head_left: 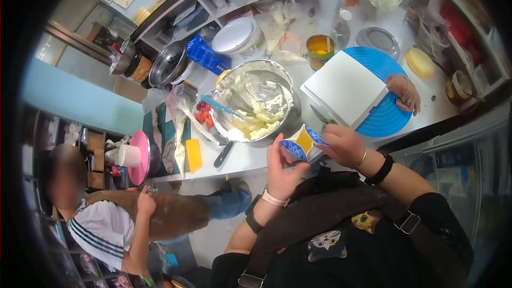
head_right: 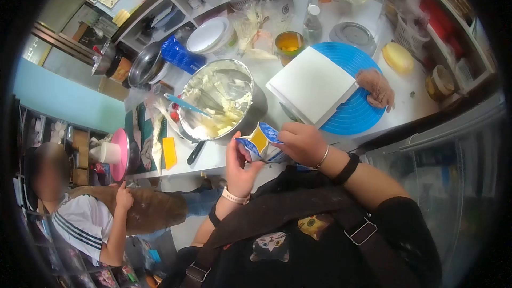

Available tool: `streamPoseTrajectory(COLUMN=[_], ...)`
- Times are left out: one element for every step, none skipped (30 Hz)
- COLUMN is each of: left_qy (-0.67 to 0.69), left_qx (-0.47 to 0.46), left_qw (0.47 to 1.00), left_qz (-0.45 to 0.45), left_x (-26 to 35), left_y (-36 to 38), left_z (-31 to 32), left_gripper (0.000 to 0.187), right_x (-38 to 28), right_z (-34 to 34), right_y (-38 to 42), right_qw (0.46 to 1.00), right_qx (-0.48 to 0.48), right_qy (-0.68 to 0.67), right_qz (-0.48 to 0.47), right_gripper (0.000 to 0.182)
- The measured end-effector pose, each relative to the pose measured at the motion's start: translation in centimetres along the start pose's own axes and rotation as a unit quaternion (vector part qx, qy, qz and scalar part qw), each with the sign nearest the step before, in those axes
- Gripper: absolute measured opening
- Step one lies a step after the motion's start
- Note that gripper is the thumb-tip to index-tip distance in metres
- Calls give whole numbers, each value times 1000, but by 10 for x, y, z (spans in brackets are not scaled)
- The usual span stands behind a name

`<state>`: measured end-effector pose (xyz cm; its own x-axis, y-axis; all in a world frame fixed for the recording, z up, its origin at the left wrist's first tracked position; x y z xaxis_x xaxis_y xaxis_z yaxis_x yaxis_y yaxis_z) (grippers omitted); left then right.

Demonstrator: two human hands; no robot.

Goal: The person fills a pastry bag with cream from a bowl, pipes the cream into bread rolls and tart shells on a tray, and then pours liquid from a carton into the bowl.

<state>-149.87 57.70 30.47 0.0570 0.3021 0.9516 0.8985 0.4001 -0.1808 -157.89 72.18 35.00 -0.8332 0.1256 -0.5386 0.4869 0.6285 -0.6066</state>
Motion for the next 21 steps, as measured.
streamPoseTrajectory(left_qy=[-89,-166,-201,-234,-263,-305,-205,-102,-2,-37,-76,-66,-59,-54,-64,-75,-86,-36,22,80,139], left_qx=[-16,-34,-35,-37,-40,-17,-16,-21,-31,-55,-75,-81,-84,-85,-99,-110,-120,-122,-145,-165,-182], left_qw=[995,986,979,971,962,949,978,995,999,997,993,993,993,993,991,990,988,992,988,980,967], left_qz=[47,3,23,43,67,85,48,9,-34,-41,-46,-50,-56,-65,-56,-47,-40,-21,-52,-83,-115], left_x=[11,2,2,-3,-5,-6,-20,-38,-51,-48,-42,-38,-36,-33,-25,-16,-4,24,37,47,57], left_y=[4,4,5,7,8,10,7,2,-1,-2,-3,-2,-1,0,1,1,2,0,-2,-2,-1], left_z=[5,10,13,16,23,24,27,31,36,37,38,38,37,33,29,24,18,14,11,7,5], left_gripper=[75,87,86,85,84,81,80,78,77,73,70,70,70,70,71,71,72,71,67,64,61], right_x=[2,8,13,17,20,28,36,36,34,34,37,37,38,36,38,40,42,55,59,57,55], right_z=[0,3,7,12,21,30,32,30,29,30,30,28,27,28,24,21,20,28,33,39,48], right_y=[0,2,6,12,19,26,33,35,37,41,46,49,52,55,59,63,68,80,82,83,87], right_qw=[1000,998,995,990,982,972,962,963,964,952,939,939,938,936,931,926,921,905,853,789,715], right_qx=[3,-11,-25,-39,-47,-49,-47,-50,-53,-62,-71,-69,-69,-71,-49,-28,-10,-6,-2,0,0], right_qy=[-10,-26,-41,-55,-102,-137,-165,-166,-169,-192,-220,-235,-254,-275,-286,-298,-310,-318,-391,-458,-520], right_qz=[10,47,85,123,153,182,212,206,199,228,255,241,226,209,220,229,237,281,346,409,468], right_gripper=[21,20,21,22,27,32,37,41,46,45,45,44,44,43,43,42,42,41,42,42,42])
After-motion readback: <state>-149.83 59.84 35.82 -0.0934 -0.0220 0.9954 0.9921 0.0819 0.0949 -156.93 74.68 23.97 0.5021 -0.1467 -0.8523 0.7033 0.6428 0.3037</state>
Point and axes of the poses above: each hand's wrist, its own y-axis away from the middle knuckle, its own z-axis out of the palm, x = y × z, the point moved 9 cm from there along -y, towards the middle knuckle, and after that the axes turned 2 degrees about x, right-handed, at the moved point
